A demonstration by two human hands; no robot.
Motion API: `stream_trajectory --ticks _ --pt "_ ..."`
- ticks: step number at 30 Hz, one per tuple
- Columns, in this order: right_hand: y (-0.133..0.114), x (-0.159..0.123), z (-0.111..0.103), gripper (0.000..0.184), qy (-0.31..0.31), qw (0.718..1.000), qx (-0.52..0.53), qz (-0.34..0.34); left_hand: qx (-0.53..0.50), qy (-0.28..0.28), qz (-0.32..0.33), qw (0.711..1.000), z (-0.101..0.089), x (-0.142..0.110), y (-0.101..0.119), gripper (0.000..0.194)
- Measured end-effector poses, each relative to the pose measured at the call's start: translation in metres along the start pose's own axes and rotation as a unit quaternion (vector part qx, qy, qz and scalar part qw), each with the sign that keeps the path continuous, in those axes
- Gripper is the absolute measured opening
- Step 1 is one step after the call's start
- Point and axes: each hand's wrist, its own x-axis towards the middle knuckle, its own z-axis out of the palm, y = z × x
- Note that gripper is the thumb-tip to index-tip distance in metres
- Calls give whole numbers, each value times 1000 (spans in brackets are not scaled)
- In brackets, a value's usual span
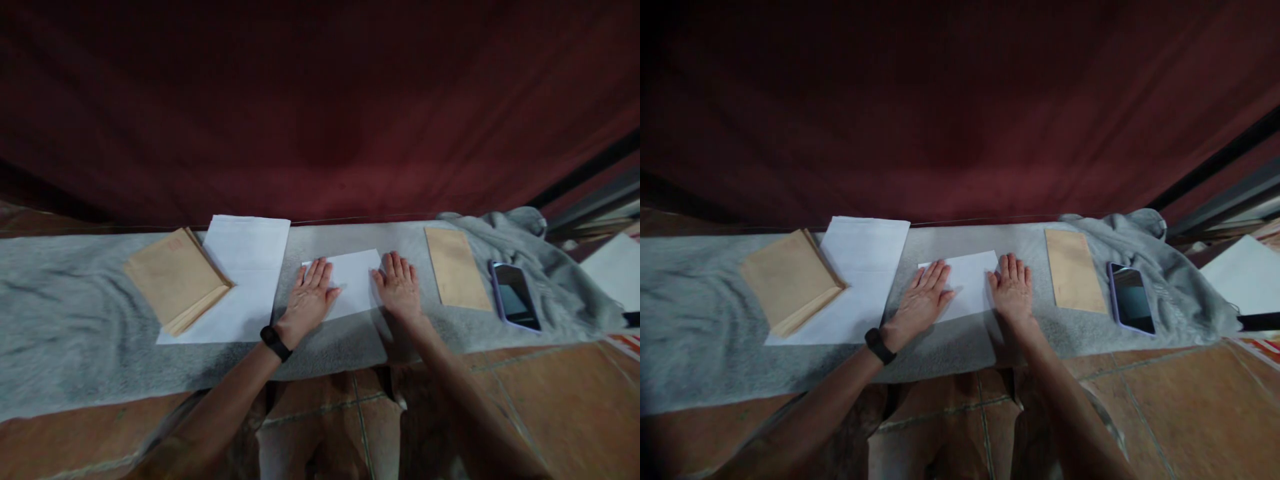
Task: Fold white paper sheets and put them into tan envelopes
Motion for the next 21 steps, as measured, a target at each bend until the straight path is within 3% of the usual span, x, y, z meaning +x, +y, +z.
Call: stream_trajectory --ticks 4,8,14,21 --pt "0 3 -5 65 4 1000 -6 0 12 2 -47 999 -1 1 -3 62" --pt "-10 3 -7 61 -4 998 34 -55 23 13 -84 996 1 3 -3 61" --pt "-33 -8 -6 59 -62 985 67 -146 4 21 -15 1000 4 2 11 56" --pt "-31 -7 -5 55 -74 987 30 -141 10 6 -6 1000 6 2 10 56"
